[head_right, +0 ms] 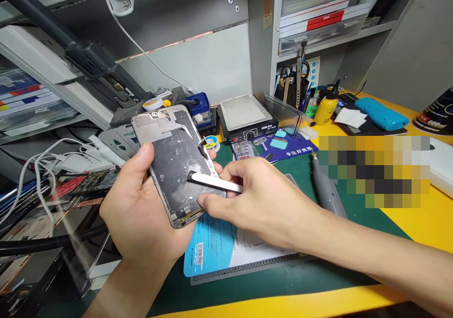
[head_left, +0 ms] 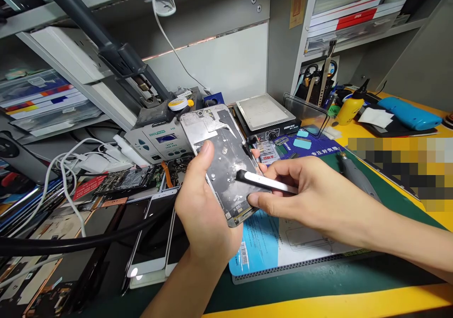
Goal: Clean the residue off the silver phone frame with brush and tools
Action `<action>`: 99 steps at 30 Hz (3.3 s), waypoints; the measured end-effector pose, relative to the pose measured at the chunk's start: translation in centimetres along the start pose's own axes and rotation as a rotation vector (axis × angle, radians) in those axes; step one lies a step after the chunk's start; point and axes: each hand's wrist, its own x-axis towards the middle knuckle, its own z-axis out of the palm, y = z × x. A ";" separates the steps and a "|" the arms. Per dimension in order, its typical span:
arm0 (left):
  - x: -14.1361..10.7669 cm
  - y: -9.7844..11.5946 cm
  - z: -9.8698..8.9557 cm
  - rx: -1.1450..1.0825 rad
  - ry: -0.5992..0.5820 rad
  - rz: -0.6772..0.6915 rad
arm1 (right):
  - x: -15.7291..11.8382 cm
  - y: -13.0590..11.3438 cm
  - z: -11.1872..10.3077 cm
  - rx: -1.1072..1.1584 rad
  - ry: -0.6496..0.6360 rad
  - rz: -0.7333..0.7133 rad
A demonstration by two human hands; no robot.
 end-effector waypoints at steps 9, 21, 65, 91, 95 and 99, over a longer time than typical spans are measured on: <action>0.1 0.7 0.3 0.018 -0.017 -0.023 | 0.2 0.7 -0.1 0.050 -0.055 -0.036; 0.2 1.2 0.3 0.067 -0.012 -0.069 | 0.2 0.6 -0.5 0.134 -0.153 -0.019; -0.3 1.0 -0.4 0.035 -0.204 -0.008 | 0.1 1.6 -0.2 0.017 -0.031 -0.111; -1.2 1.2 0.5 -0.008 -0.180 0.052 | 0.1 2.1 0.5 0.088 -0.008 -0.174; -1.4 1.1 0.5 -0.002 -0.198 0.020 | 0.0 2.3 0.8 0.059 0.031 -0.205; -1.5 0.9 0.6 0.023 -0.194 0.060 | 0.1 2.7 1.1 -0.005 0.089 -0.229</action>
